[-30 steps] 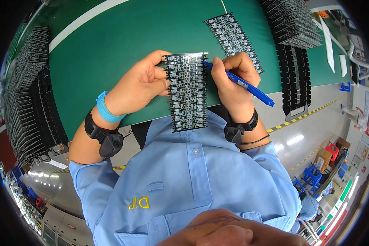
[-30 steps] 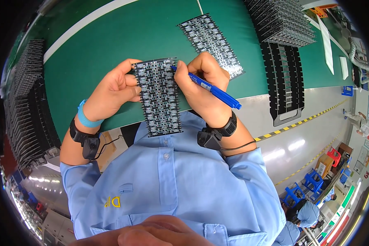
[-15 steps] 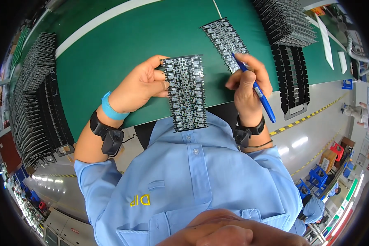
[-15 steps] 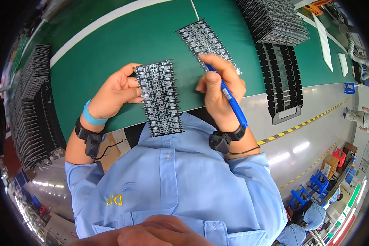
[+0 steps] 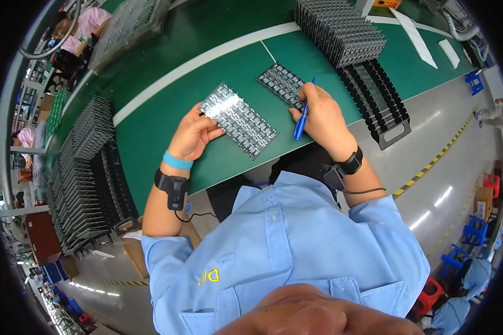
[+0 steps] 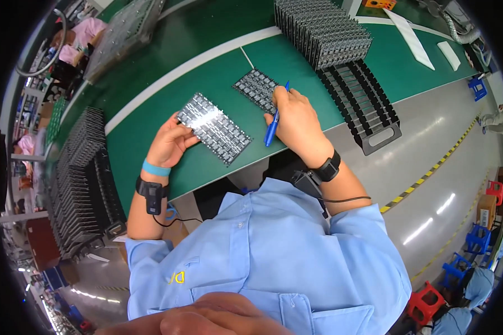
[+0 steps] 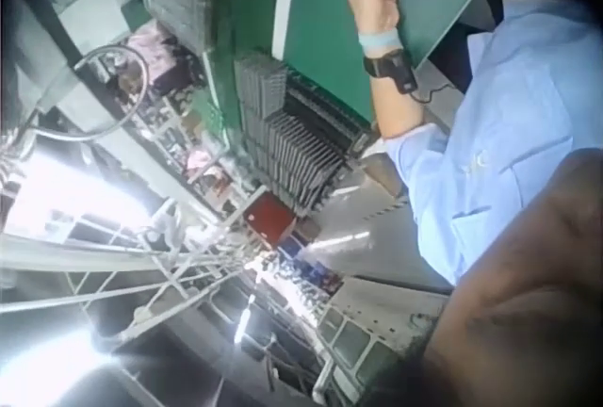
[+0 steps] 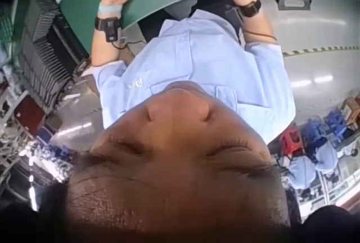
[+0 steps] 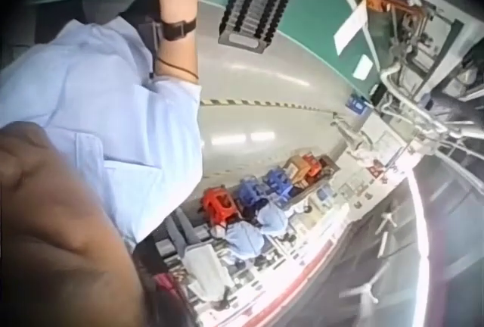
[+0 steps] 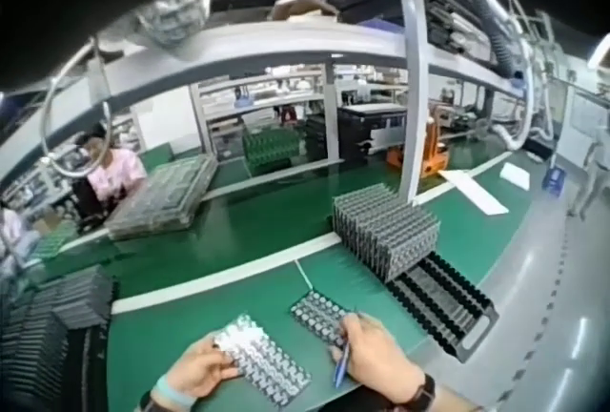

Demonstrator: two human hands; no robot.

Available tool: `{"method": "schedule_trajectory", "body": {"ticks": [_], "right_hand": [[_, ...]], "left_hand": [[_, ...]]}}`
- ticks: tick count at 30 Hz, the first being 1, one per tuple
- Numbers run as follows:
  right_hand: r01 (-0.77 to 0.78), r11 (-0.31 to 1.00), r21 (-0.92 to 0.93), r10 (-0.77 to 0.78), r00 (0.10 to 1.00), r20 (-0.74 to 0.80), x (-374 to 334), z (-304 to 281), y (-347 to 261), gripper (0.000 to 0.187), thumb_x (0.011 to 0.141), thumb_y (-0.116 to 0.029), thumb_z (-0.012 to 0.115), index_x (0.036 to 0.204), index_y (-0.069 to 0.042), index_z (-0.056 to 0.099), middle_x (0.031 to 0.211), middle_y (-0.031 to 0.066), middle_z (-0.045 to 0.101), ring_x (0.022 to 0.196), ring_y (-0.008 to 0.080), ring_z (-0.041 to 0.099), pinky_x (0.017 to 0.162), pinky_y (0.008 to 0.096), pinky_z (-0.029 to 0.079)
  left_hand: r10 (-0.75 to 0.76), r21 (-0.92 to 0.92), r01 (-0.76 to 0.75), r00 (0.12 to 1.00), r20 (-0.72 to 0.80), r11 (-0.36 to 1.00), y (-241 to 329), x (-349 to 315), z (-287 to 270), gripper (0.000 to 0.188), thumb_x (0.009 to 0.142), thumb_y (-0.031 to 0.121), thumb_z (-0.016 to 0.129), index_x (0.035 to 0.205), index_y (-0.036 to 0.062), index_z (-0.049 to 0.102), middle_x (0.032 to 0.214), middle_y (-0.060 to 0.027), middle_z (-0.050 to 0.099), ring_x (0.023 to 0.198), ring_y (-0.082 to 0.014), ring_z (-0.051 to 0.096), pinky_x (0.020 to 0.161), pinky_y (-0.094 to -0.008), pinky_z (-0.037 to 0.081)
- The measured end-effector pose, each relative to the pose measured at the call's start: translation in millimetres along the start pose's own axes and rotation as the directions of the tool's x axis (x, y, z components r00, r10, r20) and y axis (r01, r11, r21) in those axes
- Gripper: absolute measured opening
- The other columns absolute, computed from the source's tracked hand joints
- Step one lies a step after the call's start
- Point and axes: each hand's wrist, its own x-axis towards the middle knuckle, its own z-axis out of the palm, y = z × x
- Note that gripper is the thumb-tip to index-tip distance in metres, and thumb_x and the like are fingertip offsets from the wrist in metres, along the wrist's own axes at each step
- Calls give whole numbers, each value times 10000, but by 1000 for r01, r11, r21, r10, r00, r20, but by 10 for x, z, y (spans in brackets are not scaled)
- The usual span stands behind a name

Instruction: The person marks a circuit board with a pen, sets it aside, and picks up another circuit board from a stack to mark it as well.

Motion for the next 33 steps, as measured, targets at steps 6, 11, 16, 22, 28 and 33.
{"method": "schedule_trajectory", "body": {"ticks": [6, 11, 16, 22, 28, 33], "right_hand": [[72, 993, 90, -68, 997, -45, 85, -171, -8, 268, 762, 71, 666, 920, -32, 476, 798, 135, 588, 774, 311, 650, 713, 358, 516], [73, 770, 634, 148, 946, -289, 110, 174, -323, 224, 787, 142, 574, 894, -25, 471, 700, 101, 547, 766, 254, 657, 733, 325, 512], [-34, 373, 927, 170, 985, -32, 26, 702, -431, 207, 793, 152, 577, 879, -1, 468, 738, 104, 576, 887, 262, 671, 776, 331, 511], [112, 847, 520, 28, 966, -255, -43, 607, -690, 199, 796, 120, 607, 852, -11, 468, 762, 122, 594, 911, 299, 676, 767, 351, 518], [100, 781, 616, -50, 994, -98, 117, 239, -591, 194, 767, 85, 612, 827, -47, 483, 769, 114, 603, 867, 347, 659, 716, 403, 511], [356, 898, 259, -380, 924, 46, 259, -194, -418, 202, 725, 50, 625, 835, -58, 495, 770, 101, 596, 825, 341, 627, 691, 425, 487]], "left_hand": [[-48, -25, 47, 998, -46, 999, 44, -5, -65, 385, 1039, 212, 424, 1366, 9, 433, 1239, -166, 616, 1110, -288, 641, 926, -433, 558], [1, 40, 1, 998, -68, 999, 23, 11, -42, 409, 1069, 306, 358, 1327, 8, 469, 1212, -180, 631, 1088, -296, 651, 903, -425, 560], [20, -63, -23, 999, -40, 998, 21, -18, -51, 420, 1072, 321, 340, 1343, 17, 445, 1217, -183, 628, 1063, -293, 661, 888, -418, 565], [70, 8, -70, 995, -70, 998, 8, -67, 25, 389, 1044, 217, 444, 1376, 23, 382, 1184, -158, 638, 1047, -278, 666, 869, -409, 575], [220, -77, -217, 975, 39, 973, 20, -93, 102, 351, 1000, 104, 519, 1327, 20, 426, 1173, -142, 638, 1022, -234, 669, 864, -367, 568], [364, 444, -409, 913, 186, 797, -122, -48, 98, 259, 995, 84, 501, 1246, 24, 490, 1082, -87, 631, 940, -131, 612, 840, -275, 502]]}}
